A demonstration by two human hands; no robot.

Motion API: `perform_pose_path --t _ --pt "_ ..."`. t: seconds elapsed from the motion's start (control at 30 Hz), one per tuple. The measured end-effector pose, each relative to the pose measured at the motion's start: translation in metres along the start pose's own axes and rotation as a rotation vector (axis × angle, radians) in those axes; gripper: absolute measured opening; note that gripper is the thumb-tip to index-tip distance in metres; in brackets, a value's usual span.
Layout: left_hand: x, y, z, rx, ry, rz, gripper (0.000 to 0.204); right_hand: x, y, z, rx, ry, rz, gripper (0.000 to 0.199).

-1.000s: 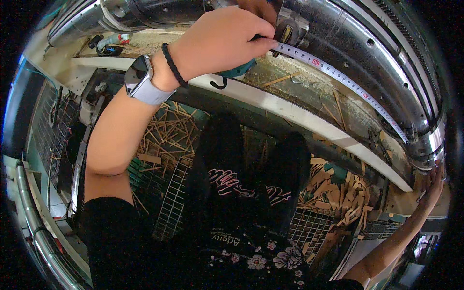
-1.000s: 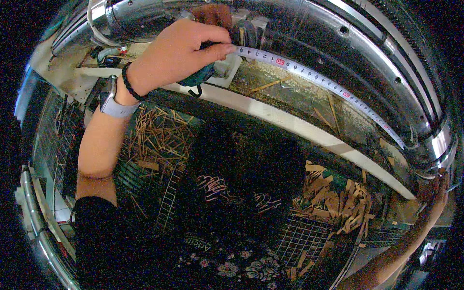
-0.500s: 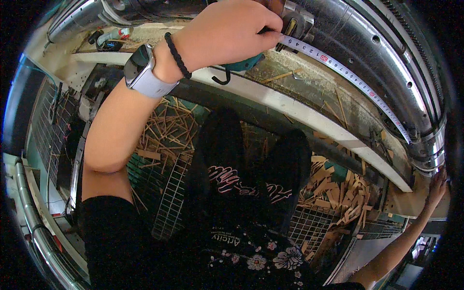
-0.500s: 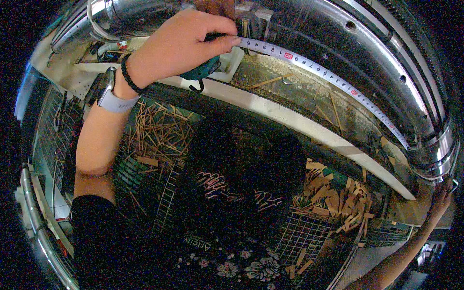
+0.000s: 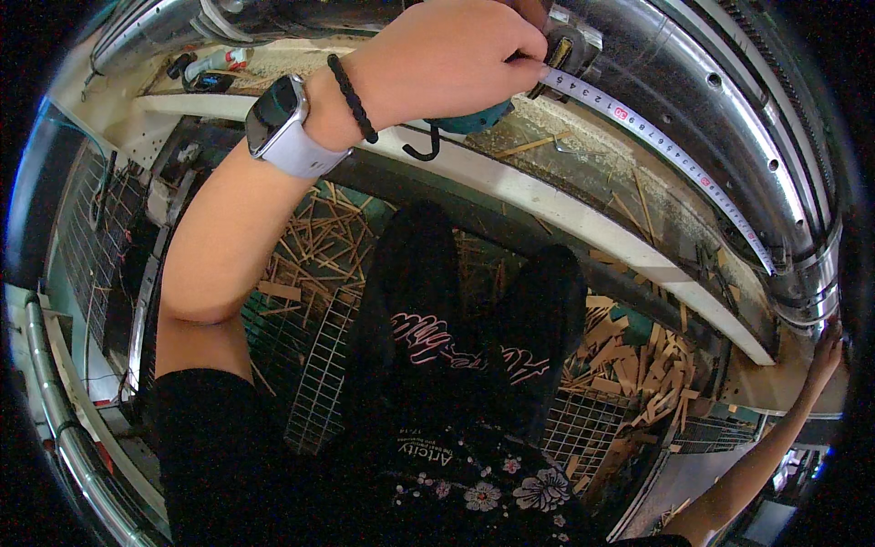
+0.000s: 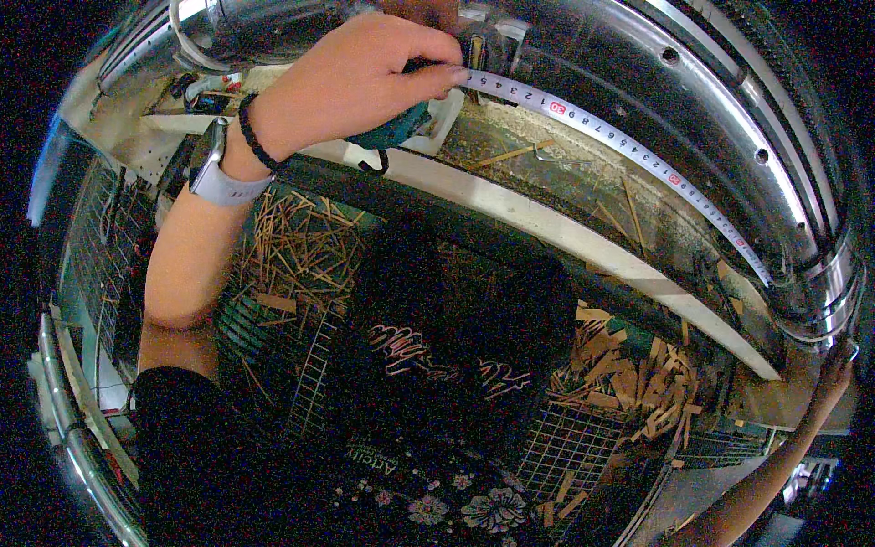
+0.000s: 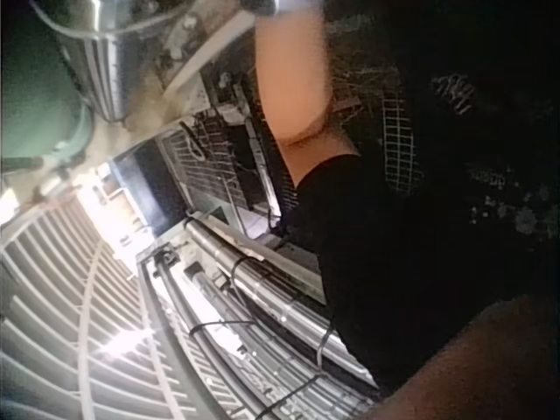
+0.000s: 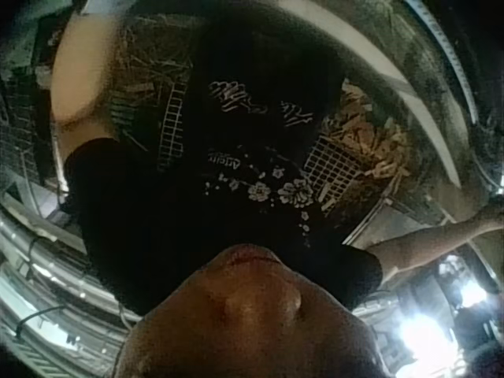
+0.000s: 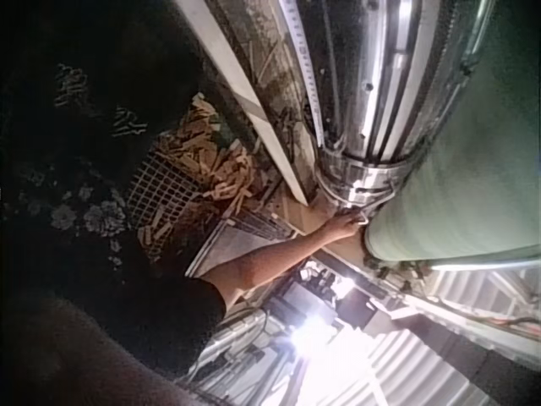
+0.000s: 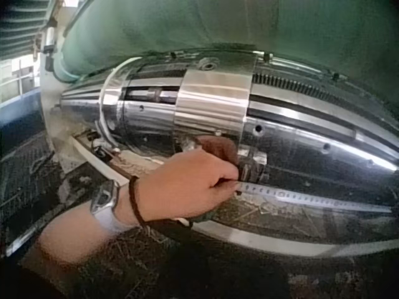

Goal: The person measures a curved metal component on a machine using a tape measure and a caliper. They repeatedly adjust the tools to take measurements at different points along the metal piece.

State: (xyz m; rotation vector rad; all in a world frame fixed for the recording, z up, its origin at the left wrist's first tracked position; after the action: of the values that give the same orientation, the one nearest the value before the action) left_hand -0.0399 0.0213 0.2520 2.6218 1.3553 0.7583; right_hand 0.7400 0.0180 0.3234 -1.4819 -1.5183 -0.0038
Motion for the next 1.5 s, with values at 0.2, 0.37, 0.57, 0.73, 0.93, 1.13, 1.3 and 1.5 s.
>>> perform_pose_path --t 0.2,0.37,0.57,0.73,0.93,1.13,1.3,1.5 --pt "0.0 -0.002 0.001 -0.042 0.021 0.002 0.021 0.007 0.007 -0.006 0.003 -0.003 -0.003 0.044" --pt "-0.001 -0.001 0.0 -0.023 0.033 -0.001 0.021 0.013 0.015 -0.014 -0.06 0.0 0.002 0.042" --pt "0.0 -0.001 0.0 -0.034 0.037 0.006 0.022 0.017 0.022 -0.015 -0.091 0.001 0.013 0.04" --pt "0.001 -0.001 -0.001 -0.016 0.027 -0.017 0.023 0.024 0.03 -0.027 -0.217 -0.015 0.003 0.04" --pt "0.0 0.0 -0.002 0.006 0.061 -0.011 0.022 0.026 0.027 -0.019 -0.195 -0.089 -0.021 0.041" --pt "0.0 -0.001 -0.001 -0.031 0.067 -0.012 0.022 0.017 0.021 -0.018 -0.142 -0.033 0.01 0.041" --pt "0.001 -0.003 0.0 -0.035 0.025 -0.046 0.022 0.012 0.015 -0.017 -0.115 -0.004 0.024 0.042" --pt "0.001 -0.002 -0.001 -0.048 0.023 -0.046 0.022 0.012 0.01 -0.008 -0.082 0.015 0.046 0.042"
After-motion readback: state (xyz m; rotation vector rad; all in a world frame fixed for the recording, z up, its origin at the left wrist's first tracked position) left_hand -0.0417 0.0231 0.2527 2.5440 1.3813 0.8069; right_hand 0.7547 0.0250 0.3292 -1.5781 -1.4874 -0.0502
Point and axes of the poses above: each hand's wrist, its own x-axis towards the middle knuckle, its own z-axis out of the palm, y = z × x, the point moved 9 cm from there along x, towards the middle knuckle, and after that the axes turned 3 degrees about -x, right-handed, at the moved point
